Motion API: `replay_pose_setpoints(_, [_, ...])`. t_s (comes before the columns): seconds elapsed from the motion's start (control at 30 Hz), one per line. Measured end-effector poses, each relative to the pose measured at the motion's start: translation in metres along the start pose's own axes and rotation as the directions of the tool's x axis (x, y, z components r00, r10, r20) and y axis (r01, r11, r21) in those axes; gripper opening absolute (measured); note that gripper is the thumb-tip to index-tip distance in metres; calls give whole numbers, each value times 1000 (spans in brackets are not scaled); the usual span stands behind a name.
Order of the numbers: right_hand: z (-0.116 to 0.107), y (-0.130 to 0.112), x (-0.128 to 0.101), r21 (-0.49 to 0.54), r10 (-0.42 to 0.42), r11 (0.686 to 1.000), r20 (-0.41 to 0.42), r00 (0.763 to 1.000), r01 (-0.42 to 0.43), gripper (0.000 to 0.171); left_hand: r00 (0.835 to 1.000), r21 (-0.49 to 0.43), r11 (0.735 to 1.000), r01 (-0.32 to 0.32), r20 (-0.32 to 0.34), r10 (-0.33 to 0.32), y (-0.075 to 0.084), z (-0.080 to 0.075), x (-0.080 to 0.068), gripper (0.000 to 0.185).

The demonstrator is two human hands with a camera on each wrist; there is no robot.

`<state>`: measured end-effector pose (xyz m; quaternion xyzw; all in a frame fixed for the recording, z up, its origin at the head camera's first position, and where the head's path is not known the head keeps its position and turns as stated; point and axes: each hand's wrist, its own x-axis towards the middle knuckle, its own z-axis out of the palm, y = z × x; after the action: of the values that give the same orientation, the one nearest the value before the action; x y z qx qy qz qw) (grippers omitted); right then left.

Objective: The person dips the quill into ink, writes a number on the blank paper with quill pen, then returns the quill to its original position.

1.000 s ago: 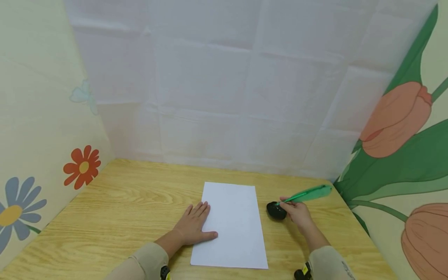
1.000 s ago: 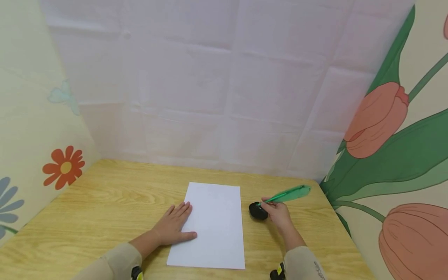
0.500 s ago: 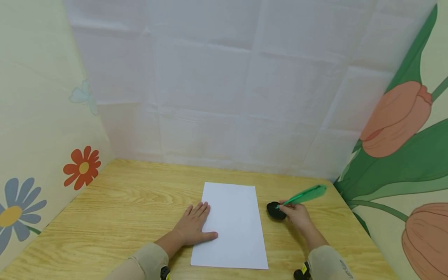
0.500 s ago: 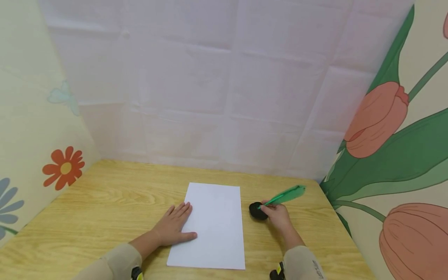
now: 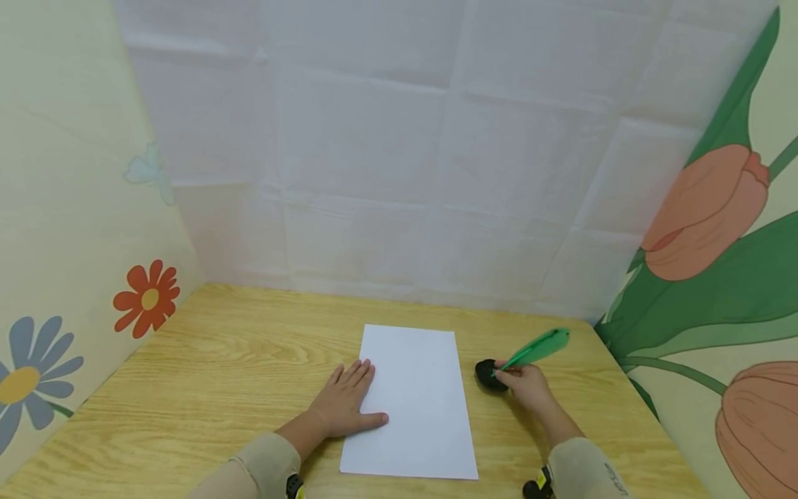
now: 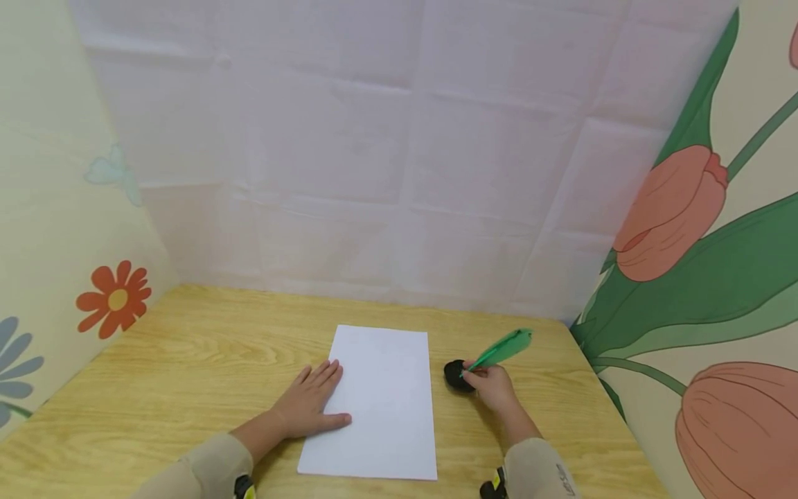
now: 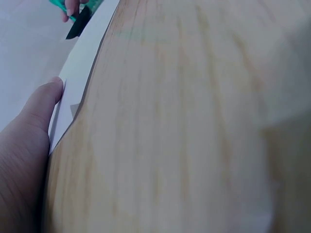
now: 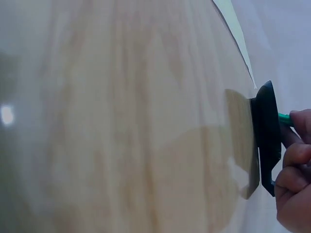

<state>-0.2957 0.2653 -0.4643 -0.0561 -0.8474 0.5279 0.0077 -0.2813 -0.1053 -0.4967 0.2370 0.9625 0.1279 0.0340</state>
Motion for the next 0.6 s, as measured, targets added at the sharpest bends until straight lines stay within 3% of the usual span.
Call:
replay_pose_setpoints(0.4, [-1, -3, -3, -15, -43, 999, -24, 999, 43, 33, 1000, 1, 1000, 16, 12, -16, 3, -4, 0, 105])
replay_pose_setpoints(0.6, [0, -12, -2, 55, -25, 998, -25, 999, 26, 39, 999, 6, 1000, 26, 28, -26, 6, -7, -2, 105])
